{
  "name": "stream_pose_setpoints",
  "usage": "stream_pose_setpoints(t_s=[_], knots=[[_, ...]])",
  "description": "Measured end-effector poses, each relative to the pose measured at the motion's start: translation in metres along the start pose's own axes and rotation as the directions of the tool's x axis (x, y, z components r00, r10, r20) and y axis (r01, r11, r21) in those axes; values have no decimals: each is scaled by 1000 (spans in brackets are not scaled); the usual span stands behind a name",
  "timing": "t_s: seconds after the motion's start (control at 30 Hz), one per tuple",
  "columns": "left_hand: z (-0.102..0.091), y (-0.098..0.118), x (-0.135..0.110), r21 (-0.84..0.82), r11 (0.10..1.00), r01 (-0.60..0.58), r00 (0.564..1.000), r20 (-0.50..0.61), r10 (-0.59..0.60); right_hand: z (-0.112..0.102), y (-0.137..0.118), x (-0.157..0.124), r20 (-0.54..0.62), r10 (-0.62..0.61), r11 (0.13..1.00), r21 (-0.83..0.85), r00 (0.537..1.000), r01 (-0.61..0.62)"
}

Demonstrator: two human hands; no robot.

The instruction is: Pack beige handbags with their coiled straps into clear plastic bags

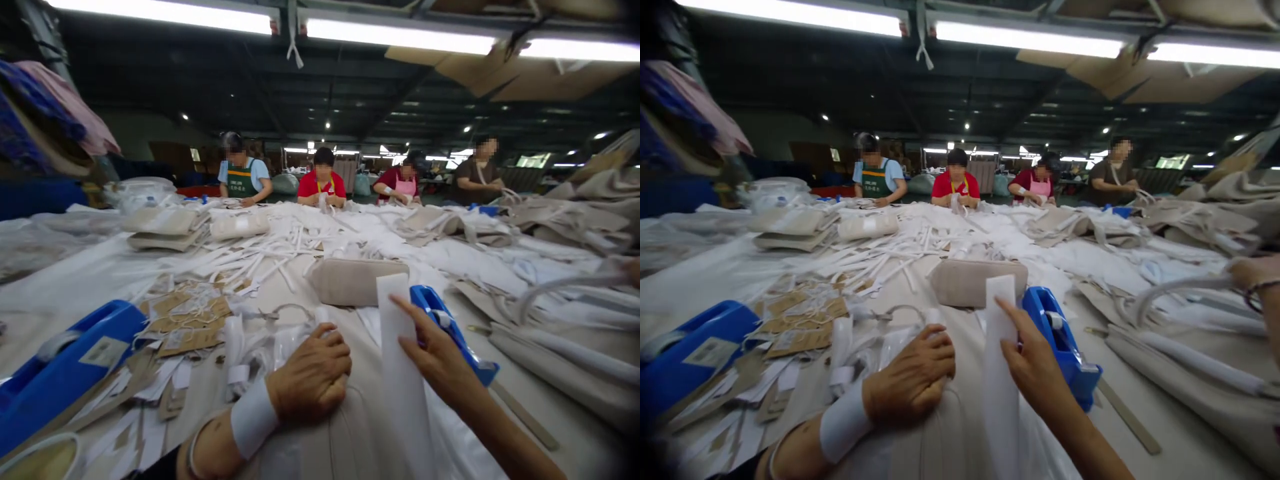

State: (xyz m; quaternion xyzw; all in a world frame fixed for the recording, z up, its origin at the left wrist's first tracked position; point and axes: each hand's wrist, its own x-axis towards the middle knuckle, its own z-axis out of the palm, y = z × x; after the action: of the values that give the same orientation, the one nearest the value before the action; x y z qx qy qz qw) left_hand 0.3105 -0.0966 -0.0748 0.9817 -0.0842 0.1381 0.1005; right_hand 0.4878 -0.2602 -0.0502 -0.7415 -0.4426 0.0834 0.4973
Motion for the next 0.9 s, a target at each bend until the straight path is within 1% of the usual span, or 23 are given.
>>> stream_pose_setpoints(t_s=[0.07,0.17,0.23,0.27,0.37,0.47,0.53,0.6,0.7,0.8,0.9], knots=[[-2,2,2,-30,999,10,1000,4,-10,0,7,-13,172,56,998,30,984,-62],[-2,4,3,-71,997,18,1000,-11,-19,8,14,-27,387,91,981,123,918,-149],[-3,5,3,-89,996,18,1000,-17,-20,16,19,-32,489,92,958,195,867,-212],[-3,5,3,-96,995,20,1000,-20,-22,20,20,-34,516,87,943,234,852,-238],[-4,6,4,-110,993,30,999,-19,-32,27,27,-33,537,101,900,310,837,-308],[-7,6,5,-126,991,41,999,-25,-44,27,33,-28,546,138,889,300,826,-346],[-8,6,5,-135,990,43,998,-33,-48,27,36,-25,556,140,889,293,820,-351],[-9,5,4,-139,989,50,998,-33,-55,32,36,-25,580,140,874,309,802,-376],[-8,4,3,-148,988,45,998,-45,-52,48,34,-29,615,110,834,369,780,-409],[-7,2,3,-161,987,27,996,-74,-40,68,35,-31,607,63,804,439,792,-401],[-5,0,3,-176,984,23,996,-85,-39,82,39,-25,593,49,780,480,804,-401]])
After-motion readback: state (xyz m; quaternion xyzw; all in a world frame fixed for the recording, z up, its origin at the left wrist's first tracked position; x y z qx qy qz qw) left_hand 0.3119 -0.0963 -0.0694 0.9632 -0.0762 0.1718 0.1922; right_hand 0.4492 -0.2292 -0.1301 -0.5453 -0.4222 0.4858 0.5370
